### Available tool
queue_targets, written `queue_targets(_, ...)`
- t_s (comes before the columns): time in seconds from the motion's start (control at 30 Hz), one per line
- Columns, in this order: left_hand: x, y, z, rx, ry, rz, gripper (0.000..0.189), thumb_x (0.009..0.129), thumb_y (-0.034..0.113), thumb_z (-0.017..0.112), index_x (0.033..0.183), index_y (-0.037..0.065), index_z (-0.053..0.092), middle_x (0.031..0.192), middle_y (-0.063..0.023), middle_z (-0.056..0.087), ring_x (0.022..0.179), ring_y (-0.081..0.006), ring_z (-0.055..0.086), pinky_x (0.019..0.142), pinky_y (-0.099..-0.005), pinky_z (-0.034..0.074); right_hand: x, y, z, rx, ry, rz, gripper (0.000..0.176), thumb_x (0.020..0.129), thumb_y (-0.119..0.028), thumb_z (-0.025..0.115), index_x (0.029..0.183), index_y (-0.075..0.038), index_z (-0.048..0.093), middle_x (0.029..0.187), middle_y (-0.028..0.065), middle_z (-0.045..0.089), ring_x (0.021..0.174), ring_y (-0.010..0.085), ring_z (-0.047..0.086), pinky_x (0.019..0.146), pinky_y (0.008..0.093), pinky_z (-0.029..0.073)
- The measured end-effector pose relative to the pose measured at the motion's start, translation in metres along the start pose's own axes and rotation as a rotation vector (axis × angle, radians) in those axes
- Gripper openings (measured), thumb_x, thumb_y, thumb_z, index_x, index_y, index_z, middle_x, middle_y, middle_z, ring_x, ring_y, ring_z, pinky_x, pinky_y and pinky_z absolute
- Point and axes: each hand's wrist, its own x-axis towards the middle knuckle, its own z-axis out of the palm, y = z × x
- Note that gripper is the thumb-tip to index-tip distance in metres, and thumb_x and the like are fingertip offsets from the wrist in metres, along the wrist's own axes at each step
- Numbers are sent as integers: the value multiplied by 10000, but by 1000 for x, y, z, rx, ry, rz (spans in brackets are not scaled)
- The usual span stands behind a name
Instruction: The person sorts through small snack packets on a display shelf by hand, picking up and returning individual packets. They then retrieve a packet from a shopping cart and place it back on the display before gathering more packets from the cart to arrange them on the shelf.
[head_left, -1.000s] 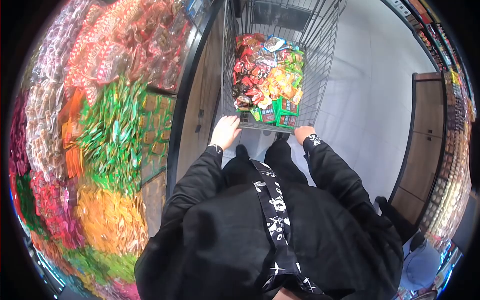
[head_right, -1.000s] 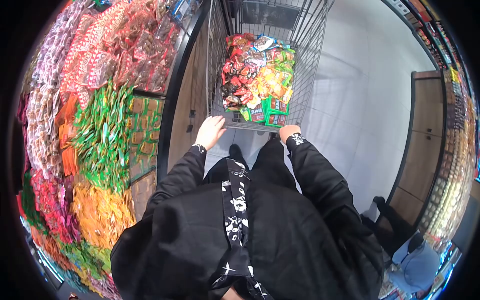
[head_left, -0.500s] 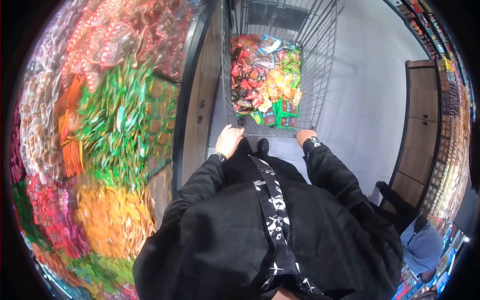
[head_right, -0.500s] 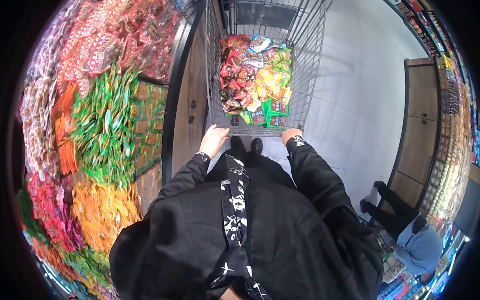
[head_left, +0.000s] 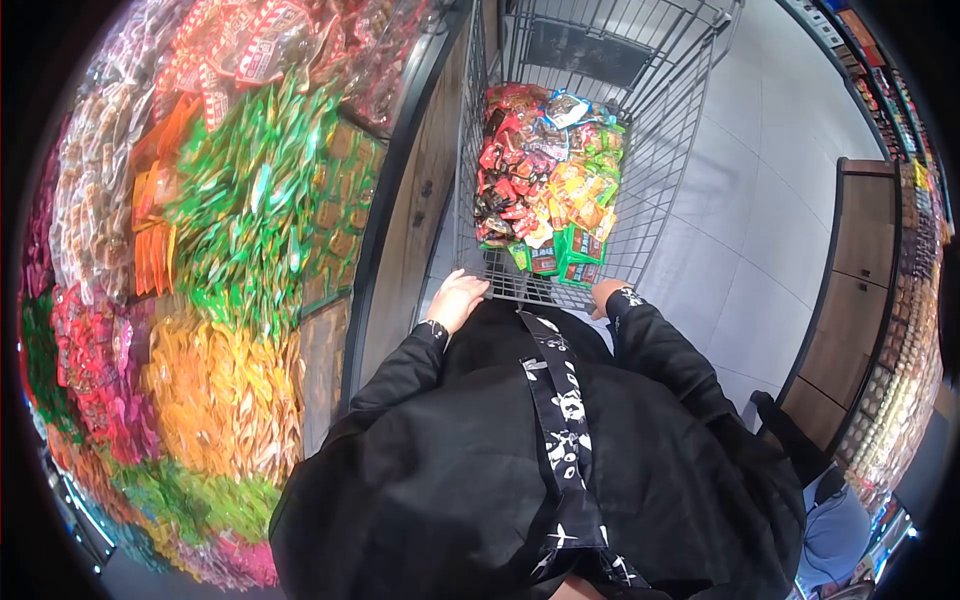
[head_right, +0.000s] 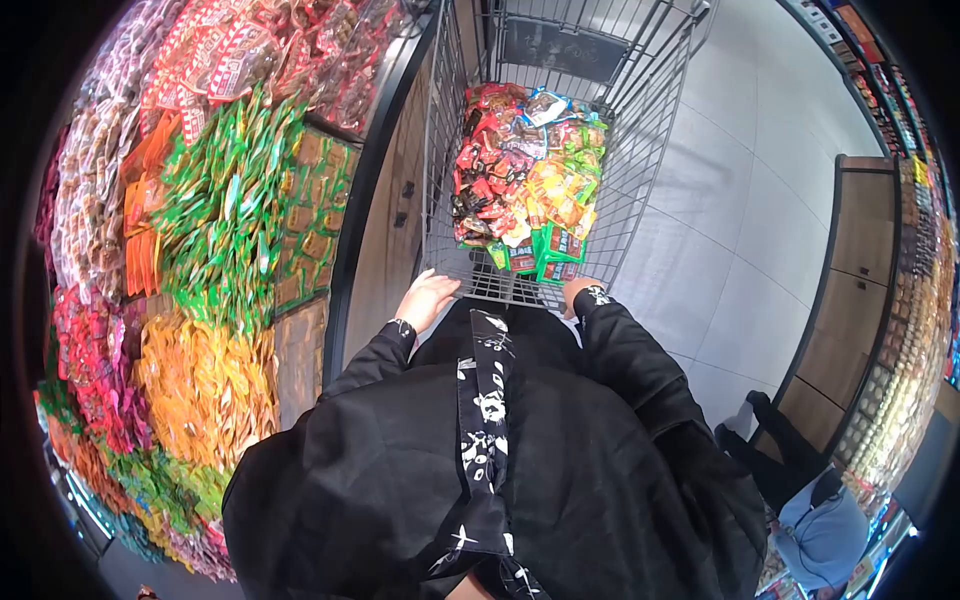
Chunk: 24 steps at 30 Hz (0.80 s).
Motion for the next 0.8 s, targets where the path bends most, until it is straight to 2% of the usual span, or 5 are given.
queue_targets(0.13, -5, -3, 1, -19, 7, -9, 295, 778, 149, 640, 1070, 109, 629, 1038, -59, 648, 1075, -203, 556, 1038, -376, 336, 12, 2, 6, -41, 1, -75, 621, 589, -475, 787, 990, -19, 657, 999, 184, 644, 983, 315, 605, 837, 387, 482)
queue_targets(0.4, -10, -2, -3, -33, -18, -22, 309, 807, 150, 617, 1113, 108, 612, 1078, -85, 628, 1092, -215, 547, 1039, -391, 331, 44, 4, 11, -64, -80, -134, 659, 491, -445, 829, 940, 5, 658, 926, 207, 653, 936, 323, 621, 819, 372, 478)
queue_targets(0.7, -11, -14, 13, -45, -26, -5, 327, 816, 171, 611, 1137, 111, 599, 1089, -76, 628, 1107, -213, 539, 1048, -393, 317, 43, -1, 0, -139, -103, -138, 610, 500, -469, 835, 879, -19, 675, 892, 159, 669, 903, 302, 634, 781, 372, 492)
queue_targets(0.73, -13, -17, 19, -60, -2, 24, 308, 814, 173, 608, 1115, 106, 606, 1070, -71, 632, 1086, -212, 547, 1049, -394, 316, 43, 0, 2, -125, -68, -144, 594, 494, -447, 847, 870, -20, 677, 903, 159, 669, 903, 303, 635, 790, 369, 493)
queue_targets(0.8, -8, -13, 14, -61, 93, 57, 255, 781, 181, 608, 1023, 105, 624, 982, -67, 643, 1023, -212, 568, 1009, -407, 350, 66, 3, 0, -232, -87, -191, 576, 567, -504, 791, 897, -43, 685, 937, 150, 667, 926, 297, 632, 803, 382, 494)
